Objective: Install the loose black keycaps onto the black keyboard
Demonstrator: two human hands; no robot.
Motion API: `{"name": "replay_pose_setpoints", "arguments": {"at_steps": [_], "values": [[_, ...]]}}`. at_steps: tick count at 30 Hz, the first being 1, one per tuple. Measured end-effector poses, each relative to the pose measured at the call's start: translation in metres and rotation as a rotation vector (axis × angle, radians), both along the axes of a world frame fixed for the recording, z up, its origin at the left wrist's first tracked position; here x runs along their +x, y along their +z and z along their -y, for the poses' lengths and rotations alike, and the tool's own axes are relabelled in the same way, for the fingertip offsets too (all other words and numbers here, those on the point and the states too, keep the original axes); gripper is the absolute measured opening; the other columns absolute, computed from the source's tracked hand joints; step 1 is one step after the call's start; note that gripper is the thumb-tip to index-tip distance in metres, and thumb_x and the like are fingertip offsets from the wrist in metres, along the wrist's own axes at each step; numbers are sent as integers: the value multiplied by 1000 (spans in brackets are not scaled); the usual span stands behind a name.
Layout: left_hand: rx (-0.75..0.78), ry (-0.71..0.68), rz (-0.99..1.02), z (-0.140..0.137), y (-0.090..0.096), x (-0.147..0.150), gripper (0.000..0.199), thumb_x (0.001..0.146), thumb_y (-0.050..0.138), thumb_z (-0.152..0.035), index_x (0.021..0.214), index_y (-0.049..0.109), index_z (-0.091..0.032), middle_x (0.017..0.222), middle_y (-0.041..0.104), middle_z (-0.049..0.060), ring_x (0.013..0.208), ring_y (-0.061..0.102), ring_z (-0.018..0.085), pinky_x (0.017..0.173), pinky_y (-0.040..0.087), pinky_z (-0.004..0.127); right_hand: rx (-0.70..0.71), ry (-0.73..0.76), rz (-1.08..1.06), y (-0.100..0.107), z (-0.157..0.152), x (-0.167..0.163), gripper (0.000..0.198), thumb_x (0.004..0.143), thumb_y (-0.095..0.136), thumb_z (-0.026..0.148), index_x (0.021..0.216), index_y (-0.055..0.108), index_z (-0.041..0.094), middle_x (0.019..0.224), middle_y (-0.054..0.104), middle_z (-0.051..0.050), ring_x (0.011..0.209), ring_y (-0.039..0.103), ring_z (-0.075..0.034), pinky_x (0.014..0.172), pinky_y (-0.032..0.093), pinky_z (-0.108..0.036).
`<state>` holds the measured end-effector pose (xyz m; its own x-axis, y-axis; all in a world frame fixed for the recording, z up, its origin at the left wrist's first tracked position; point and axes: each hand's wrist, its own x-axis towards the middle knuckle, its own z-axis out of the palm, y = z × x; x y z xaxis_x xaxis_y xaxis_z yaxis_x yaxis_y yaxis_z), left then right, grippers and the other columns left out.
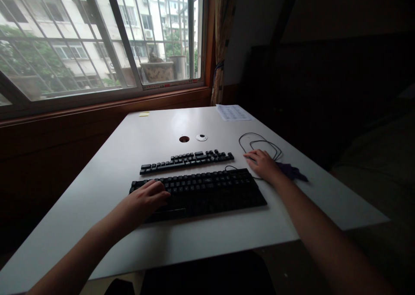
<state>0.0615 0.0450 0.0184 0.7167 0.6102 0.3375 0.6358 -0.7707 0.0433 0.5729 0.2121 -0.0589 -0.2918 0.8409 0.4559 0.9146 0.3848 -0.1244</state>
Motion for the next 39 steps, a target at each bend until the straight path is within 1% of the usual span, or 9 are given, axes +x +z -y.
{"name": "replay_pose_setpoints", "arguments": {"at_steps": [5, 9, 13, 17, 21, 27, 31, 35, 39], "values": [[-15, 11, -108, -2, 0, 2, 17, 101, 57, -12, 110, 69, -20, 101, 61, 7, 89, 58, 19, 75, 50, 28, 0, 1, 3, 0, 0, 0, 36, 98, 54, 32, 125, 76, 24, 121, 69, -11, 110, 62, -31, 101, 52, -47], [-12, -31, -143, -5, 1, 4, 17, 100, 56, -8, 103, 68, -19, 97, 60, 6, 89, 56, 20, 76, 48, 30, 3, -3, 7, 0, 0, -1, 36, 98, 54, 32, 124, 76, 23, 120, 69, -12, 110, 62, -31, 102, 51, -47], [-72, -37, -117, -6, 4, 6, 16, 101, 55, -8, 97, 66, -19, 98, 60, 6, 90, 55, 19, 78, 45, 30, 0, -7, 7, 1, 1, -1, 36, 98, 54, 32, 125, 76, 24, 121, 69, -11, 109, 62, -31, 101, 52, -47], [-113, -24, -71, -5, 8, 8, 17, 102, 53, -9, 92, 63, -19, 98, 59, 6, 87, 53, 18, 75, 42, 29, -5, -6, 8, 2, 2, -1, 36, 98, 54, 32, 125, 76, 24, 121, 69, -12, 109, 62, -31, 101, 52, -47], [-151, 1, -39, -5, 7, 8, 20, 102, 51, -9, 88, 62, -19, 95, 58, 5, 85, 52, 18, 76, 41, 29, -6, -5, 3, 3, 2, -2, 36, 98, 54, 32, 125, 76, 24, 121, 69, -12, 109, 62, -32, 101, 52, -48], [-234, 5, 85, -6, 0, 5, 22, 106, 46, -14, 94, 64, -19, 96, 60, 6, 85, 55, 16, 78, 46, 27, 0, -2, -8, 3, 2, -2, 36, 97, 54, 33, 124, 77, 27, 120, 69, -11, 109, 62, -31, 103, 51, -48], [-279, 21, 172, -5, 2, -2, 23, 107, 45, -18, 93, 62, -18, 95, 58, 4, 78, 55, 13, 73, 47, 23, 0, 8, -16, 3, 3, -2, 37, 97, 54, 32, 125, 76, 28, 120, 69, -10, 108, 62, -31, 103, 51, -49], [-254, 76, 217, -3, 6, -8, 18, 107, 49, -20, 97, 64, -19, 97, 60, 4, 78, 58, 11, 71, 47, 22, -3, 5, -22, 3, 3, -2, 36, 97, 54, 33, 125, 76, 28, 120, 69, -10, 109, 62, -31, 103, 51, -48], [-199, 52, 212, -2, 5, -9, 17, 106, 52, -22, 101, 68, -20, 99, 63, 5, 83, 62, 13, 74, 50, 23, -5, -4, -23, 3, 3, -3, 36, 97, 54, 32, 124, 77, 26, 120, 69, -11, 110, 62, -32, 103, 51, -48]]}}
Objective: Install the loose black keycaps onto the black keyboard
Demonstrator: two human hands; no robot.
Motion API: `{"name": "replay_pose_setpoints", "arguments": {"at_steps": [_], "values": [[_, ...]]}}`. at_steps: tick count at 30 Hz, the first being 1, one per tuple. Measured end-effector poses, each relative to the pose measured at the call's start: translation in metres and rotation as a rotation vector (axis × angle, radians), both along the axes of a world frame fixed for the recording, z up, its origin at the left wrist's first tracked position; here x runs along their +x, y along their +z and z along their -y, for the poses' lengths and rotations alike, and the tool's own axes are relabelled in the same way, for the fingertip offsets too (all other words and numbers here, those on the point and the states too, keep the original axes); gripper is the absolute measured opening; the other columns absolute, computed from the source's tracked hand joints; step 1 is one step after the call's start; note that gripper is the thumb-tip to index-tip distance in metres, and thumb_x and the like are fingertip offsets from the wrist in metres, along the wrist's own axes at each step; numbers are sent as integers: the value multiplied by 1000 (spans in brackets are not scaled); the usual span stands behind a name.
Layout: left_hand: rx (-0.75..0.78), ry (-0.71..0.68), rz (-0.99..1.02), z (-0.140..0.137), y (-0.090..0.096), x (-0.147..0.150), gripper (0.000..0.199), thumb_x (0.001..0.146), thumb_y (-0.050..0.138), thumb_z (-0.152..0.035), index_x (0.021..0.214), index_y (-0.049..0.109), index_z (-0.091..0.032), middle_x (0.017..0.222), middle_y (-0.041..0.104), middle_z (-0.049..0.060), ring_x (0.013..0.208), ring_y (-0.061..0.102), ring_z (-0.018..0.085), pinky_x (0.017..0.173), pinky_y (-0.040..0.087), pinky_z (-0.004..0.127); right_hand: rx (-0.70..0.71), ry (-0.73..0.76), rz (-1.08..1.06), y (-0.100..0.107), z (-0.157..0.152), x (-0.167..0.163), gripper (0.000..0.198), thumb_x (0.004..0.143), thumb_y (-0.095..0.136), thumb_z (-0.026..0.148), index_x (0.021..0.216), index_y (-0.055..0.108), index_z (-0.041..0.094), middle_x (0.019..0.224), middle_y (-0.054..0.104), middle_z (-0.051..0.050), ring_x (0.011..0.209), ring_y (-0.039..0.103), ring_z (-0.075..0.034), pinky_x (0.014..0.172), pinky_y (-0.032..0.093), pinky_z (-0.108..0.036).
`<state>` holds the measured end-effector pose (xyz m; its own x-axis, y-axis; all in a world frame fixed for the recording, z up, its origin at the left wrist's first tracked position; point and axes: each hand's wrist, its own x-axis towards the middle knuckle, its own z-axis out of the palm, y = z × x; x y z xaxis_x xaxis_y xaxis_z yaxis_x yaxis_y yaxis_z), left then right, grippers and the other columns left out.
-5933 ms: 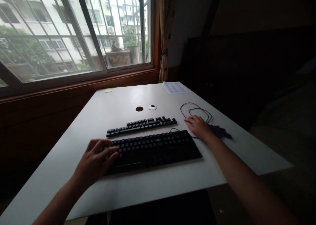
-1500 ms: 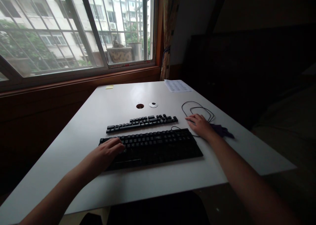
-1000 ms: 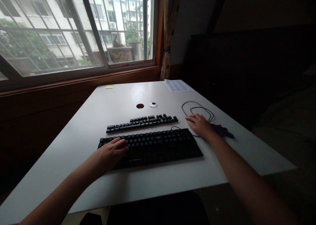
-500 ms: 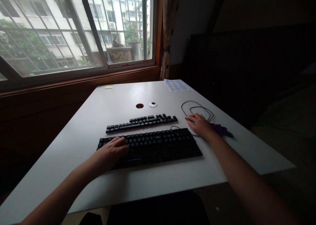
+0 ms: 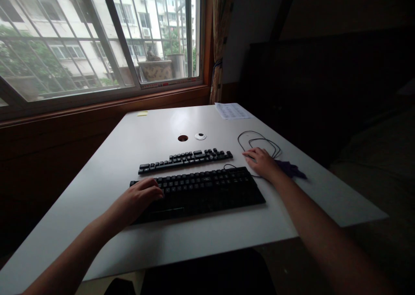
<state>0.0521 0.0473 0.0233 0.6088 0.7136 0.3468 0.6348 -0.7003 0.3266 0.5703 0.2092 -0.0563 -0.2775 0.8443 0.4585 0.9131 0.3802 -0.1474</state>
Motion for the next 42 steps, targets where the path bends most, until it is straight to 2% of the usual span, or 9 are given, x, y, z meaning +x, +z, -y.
{"name": "replay_pose_setpoints", "arguments": {"at_steps": [4, 8, 13, 17, 26, 33, 42], "values": [[120, -15, -102, 0, -7, 3, 16, 103, 59, -24, 113, 71, -23, 106, 64, 6, 92, 64, 17, 82, 54, 28, 1, 0, 0, 1, 0, 0, 36, 97, 54, 32, 124, 77, 26, 121, 68, -11, 110, 62, -31, 105, 50, -48], [200, -37, -266, 0, -8, 8, 18, 101, 58, -15, 110, 72, -21, 106, 65, 8, 96, 62, 20, 87, 55, 33, 2, 4, -3, 1, 0, 0, 36, 97, 53, 33, 124, 76, 26, 121, 68, -11, 110, 62, -31, 104, 51, -48], [161, -101, -349, -1, 3, 16, 17, 99, 56, -9, 98, 69, -19, 98, 65, 7, 91, 58, 21, 81, 52, 33, 5, 2, -10, 0, 0, 0, 36, 97, 54, 33, 124, 77, 28, 120, 68, -11, 110, 61, -32, 102, 52, -48], [123, -117, -326, -3, 8, 20, 17, 99, 55, -8, 93, 65, -20, 96, 63, 5, 89, 57, 20, 83, 50, 33, 0, 2, -11, 0, 0, 0, 36, 97, 54, 33, 124, 77, 27, 120, 68, -11, 110, 61, -32, 102, 52, -48], [78, -81, -330, -3, 2, 20, 21, 96, 52, -2, 91, 63, -20, 97, 64, 5, 89, 58, 20, 85, 50, 34, -5, 6, -5, 2, 1, -2, 36, 97, 53, 32, 124, 77, 25, 120, 68, -12, 109, 62, -32, 103, 51, -49], [143, -71, -366, -4, -9, 15, 19, 97, 54, -5, 96, 66, -20, 100, 64, 6, 92, 60, 20, 86, 53, 35, -5, 9, -5, 2, 1, -1, 36, 97, 54, 32, 123, 77, 25, 119, 68, -11, 110, 61, -31, 102, 51, -47], [115, -71, -415, 0, 1, 18, 20, 95, 55, -3, 88, 63, -20, 98, 61, 6, 89, 57, 20, 77, 49, 32, 0, 4, -10, 1, 1, -1, 35, 97, 54, 33, 123, 77, 25, 120, 69, -11, 110, 61, -31, 102, 51, -47]]}}
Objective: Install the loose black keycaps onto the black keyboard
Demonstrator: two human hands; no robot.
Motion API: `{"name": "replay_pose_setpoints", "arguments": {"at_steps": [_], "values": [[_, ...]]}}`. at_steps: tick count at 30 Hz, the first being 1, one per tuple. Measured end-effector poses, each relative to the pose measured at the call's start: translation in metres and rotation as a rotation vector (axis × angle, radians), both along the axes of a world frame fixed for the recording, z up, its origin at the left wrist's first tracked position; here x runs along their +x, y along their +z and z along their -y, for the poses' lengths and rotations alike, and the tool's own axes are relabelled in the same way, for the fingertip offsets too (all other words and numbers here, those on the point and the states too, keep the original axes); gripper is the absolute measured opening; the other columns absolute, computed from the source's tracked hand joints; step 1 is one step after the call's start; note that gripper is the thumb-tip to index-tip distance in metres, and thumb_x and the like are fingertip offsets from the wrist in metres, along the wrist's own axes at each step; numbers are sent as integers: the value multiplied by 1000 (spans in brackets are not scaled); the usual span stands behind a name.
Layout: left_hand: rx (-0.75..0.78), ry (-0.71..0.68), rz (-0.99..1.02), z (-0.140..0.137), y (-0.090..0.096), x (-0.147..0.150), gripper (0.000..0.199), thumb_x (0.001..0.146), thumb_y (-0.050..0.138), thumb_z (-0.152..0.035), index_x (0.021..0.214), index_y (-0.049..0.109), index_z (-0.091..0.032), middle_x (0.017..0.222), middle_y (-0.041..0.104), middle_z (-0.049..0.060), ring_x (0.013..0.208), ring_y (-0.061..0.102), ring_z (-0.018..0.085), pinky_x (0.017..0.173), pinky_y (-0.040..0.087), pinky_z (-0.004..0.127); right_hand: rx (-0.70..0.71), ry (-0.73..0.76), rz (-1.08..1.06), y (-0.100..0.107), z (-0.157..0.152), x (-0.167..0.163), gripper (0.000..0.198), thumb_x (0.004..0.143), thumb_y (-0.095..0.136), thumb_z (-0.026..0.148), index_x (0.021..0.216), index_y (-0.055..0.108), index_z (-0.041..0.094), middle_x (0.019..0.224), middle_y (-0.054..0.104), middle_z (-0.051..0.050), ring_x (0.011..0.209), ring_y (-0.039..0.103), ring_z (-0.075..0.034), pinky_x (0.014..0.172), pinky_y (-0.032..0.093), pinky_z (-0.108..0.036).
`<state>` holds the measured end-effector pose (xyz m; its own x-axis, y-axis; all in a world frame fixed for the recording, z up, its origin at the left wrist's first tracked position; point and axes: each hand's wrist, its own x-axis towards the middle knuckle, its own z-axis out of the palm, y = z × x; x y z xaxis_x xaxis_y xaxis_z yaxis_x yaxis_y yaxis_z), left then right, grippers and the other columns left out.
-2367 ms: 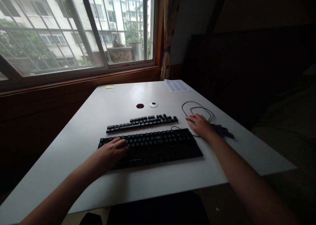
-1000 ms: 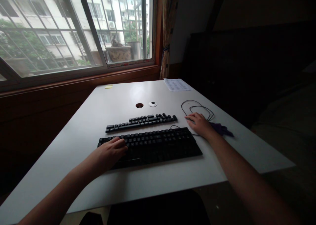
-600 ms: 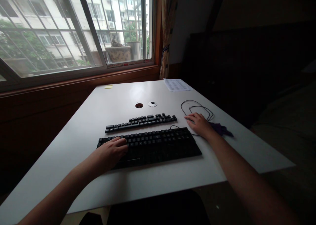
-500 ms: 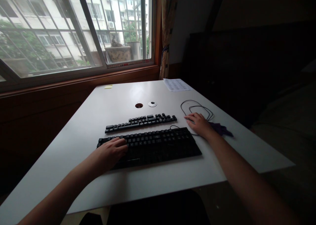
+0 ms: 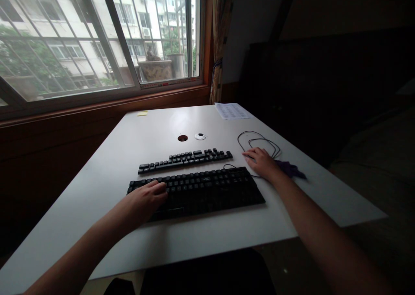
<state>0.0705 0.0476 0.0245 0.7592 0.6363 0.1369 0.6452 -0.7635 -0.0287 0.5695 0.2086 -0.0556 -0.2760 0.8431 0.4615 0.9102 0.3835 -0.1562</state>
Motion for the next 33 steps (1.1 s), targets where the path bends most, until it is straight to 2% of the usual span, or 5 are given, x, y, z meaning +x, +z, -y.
{"name": "replay_pose_setpoints", "arguments": {"at_steps": [11, 20, 24, 28, 33], "values": [[30, 30, 85, -1, -5, -5, 16, 102, 50, -11, 91, 59, -19, 94, 63, 5, 85, 60, 19, 80, 53, 33, 4, 3, -3, 1, 0, 0, 35, 97, 54, 32, 122, 77, 27, 119, 69, -10, 109, 62, -31, 103, 51, -47], [-104, 170, 331, 5, 3, -37, 18, 106, 53, -26, 91, 62, -21, 87, 68, 0, 70, 65, 12, 66, 50, 23, 4, 4, -1, -1, -1, 0, 36, 97, 54, 32, 122, 78, 24, 120, 69, -12, 110, 62, -32, 103, 51, -48], [-137, 136, 365, 6, -1, -41, 17, 106, 54, -26, 95, 64, -21, 86, 71, -1, 70, 68, 11, 64, 49, 19, 4, 8, -3, -1, -1, 1, 36, 96, 55, 32, 123, 77, 25, 120, 69, -11, 111, 62, -32, 102, 51, -48], [-18, 94, 334, 8, -2, -35, 23, 106, 54, -27, 86, 61, -19, 72, 62, -3, 57, 57, 9, 54, 43, 19, 2, 10, 0, -1, -1, 1, 36, 97, 54, 32, 124, 77, 25, 120, 69, -11, 111, 62, -32, 103, 51, -48], [139, 35, 224, 10, 5, -22, 19, 103, 54, -16, 114, 69, -23, 101, 68, 6, 87, 64, 17, 74, 54, 26, 2, 5, 7, 0, -1, 1, 35, 98, 54, 31, 123, 77, 23, 120, 69, -12, 112, 62, -32, 104, 50, -48]]}}
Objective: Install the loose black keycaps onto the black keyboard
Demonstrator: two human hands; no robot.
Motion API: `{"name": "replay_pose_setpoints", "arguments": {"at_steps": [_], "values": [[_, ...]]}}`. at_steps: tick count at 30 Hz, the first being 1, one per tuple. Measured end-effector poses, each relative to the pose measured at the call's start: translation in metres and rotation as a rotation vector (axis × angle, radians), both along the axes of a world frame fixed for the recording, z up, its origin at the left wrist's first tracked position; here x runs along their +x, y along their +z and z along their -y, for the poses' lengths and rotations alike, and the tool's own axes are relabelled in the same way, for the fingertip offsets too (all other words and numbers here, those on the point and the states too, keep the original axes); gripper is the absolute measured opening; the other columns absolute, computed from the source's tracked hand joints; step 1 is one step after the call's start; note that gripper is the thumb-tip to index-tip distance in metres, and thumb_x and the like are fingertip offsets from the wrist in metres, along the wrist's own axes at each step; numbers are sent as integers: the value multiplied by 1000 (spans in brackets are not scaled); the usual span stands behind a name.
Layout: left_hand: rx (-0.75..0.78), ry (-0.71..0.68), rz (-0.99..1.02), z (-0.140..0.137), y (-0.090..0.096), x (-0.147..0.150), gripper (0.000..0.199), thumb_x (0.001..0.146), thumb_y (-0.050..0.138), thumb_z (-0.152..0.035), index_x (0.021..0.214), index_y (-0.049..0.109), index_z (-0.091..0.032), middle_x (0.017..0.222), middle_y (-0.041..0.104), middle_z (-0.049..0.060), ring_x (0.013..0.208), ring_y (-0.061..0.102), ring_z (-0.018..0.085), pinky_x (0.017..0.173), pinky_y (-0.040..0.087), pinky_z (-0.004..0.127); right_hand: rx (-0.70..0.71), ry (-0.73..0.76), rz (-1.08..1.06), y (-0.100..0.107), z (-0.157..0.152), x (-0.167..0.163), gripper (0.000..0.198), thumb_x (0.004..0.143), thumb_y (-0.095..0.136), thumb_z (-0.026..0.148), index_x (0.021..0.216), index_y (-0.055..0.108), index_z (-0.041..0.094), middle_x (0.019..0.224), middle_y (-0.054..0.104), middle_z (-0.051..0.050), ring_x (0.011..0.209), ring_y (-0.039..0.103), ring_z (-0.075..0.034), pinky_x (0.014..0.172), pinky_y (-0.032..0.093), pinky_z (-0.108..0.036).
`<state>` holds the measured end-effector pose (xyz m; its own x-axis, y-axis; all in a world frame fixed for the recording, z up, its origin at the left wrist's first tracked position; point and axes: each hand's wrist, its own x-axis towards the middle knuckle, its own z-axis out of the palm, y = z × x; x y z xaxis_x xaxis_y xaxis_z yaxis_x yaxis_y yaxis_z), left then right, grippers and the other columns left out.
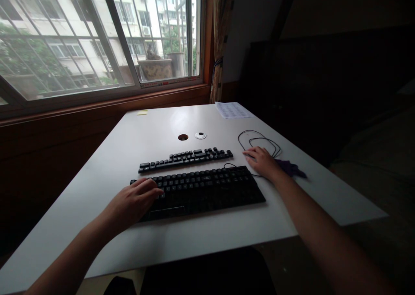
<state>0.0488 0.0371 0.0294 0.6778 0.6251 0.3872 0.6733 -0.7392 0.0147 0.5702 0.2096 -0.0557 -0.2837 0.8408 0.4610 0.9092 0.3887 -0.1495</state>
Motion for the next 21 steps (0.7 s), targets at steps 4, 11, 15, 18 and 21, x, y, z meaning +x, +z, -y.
{"name": "replay_pose_setpoints", "arguments": {"at_steps": [4, 11, 15, 18, 21], "values": [[35, -33, -72, -2, -1, 10, 18, 100, 62, -19, 115, 72, -23, 109, 66, 8, 96, 63, 20, 79, 58, 30, -1, 1, 5, 0, 0, 0, 35, 98, 54, 31, 123, 77, 22, 120, 69, -12, 112, 62, -32, 105, 50, -48], [46, -64, -232, -9, -4, 17, 18, 97, 62, -11, 107, 73, -20, 103, 64, 8, 92, 59, 21, 77, 56, 32, 1, -11, 6, -1, 0, 0, 34, 98, 54, 31, 123, 76, 25, 120, 68, -11, 111, 62, -31, 103, 51, -47], [-34, -59, -242, -9, 0, 19, 17, 99, 58, -9, 101, 72, -19, 99, 62, 7, 89, 58, 21, 74, 52, 31, 0, -5, 6, -1, 0, 1, 34, 97, 55, 31, 123, 76, 25, 120, 68, -11, 110, 62, -31, 102, 51, -47], [-101, -61, -195, -8, 1, 20, 19, 99, 56, -7, 97, 70, -19, 101, 63, 7, 91, 58, 20, 75, 51, 30, 1, -2, 6, -1, -1, 1, 34, 97, 55, 31, 123, 77, 26, 120, 69, -11, 109, 62, -31, 102, 51, -47], [-145, -74, -128, -8, -1, 20, 21, 100, 53, -6, 94, 69, -19, 102, 63, 8, 93, 58, 20, 77, 50, 29, 0, -3, 3, -1, -1, 1, 35, 97, 55, 31, 123, 77, 25, 120, 68, -11, 110, 62, -31, 103, 51, -47]]}}
